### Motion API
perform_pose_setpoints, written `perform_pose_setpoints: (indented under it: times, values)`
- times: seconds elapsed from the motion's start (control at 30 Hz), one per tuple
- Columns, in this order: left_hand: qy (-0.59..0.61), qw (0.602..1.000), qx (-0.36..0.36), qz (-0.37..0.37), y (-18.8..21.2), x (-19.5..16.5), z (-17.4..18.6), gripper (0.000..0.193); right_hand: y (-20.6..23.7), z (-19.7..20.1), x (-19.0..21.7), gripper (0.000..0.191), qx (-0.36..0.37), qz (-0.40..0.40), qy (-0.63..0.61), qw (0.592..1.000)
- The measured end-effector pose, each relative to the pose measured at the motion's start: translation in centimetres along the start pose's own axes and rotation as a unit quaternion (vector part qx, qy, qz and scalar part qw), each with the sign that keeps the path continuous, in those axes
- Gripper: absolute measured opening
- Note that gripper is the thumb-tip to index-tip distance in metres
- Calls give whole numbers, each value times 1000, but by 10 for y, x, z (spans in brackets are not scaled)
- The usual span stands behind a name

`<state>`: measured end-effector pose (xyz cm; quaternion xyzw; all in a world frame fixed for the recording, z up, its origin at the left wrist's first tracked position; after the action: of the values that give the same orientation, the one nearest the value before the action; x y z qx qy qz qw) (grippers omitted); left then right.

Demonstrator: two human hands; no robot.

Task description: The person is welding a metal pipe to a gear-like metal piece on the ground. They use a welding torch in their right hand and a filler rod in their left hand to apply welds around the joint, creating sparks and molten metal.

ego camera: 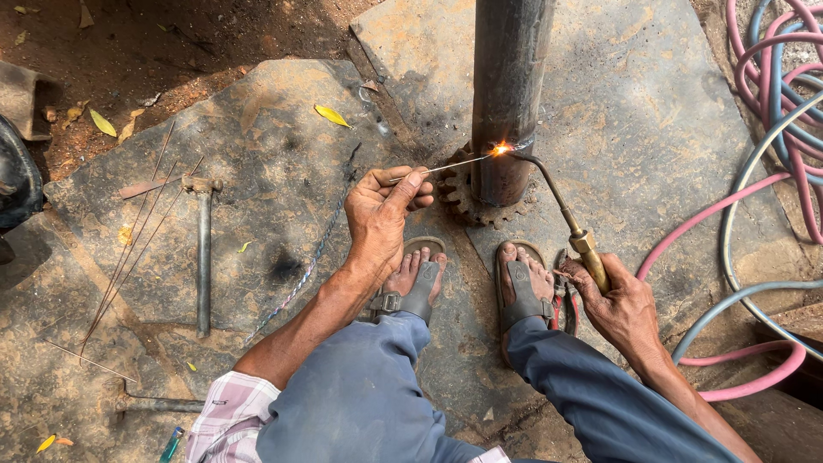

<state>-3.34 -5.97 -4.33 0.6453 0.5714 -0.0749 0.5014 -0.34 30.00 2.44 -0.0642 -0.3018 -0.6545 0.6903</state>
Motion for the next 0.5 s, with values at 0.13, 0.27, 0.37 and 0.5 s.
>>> perform_pose_setpoints:
  times: [0.13,0.27,0.37,0.5]
  values:
    - [8,1000,-3,5,0,1,1,19,1,-1,-3,28,-3,-15,7,1000]
    - [2,1000,-1,3,0,1,1,19,0,0,-1,28,-6,7,0,1000]
    - [5,1000,-6,6,0,2,1,19,0,-1,-4,29,0,-4,18,1000]
    - [15,1000,0,6,-2,2,1,19,0,0,0,27,-3,4,3,1000]
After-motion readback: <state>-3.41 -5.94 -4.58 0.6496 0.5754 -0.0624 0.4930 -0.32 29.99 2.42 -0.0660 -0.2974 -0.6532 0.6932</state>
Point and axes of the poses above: each hand's wrist, its own y-axis away from the middle knuckle, its own z-axis out of the back of the hand, x = y × z, the point moved 8 cm from there along -y, towards the middle knuckle, and after that the axes turned 10 degrees about z, right-handed, at the moved point
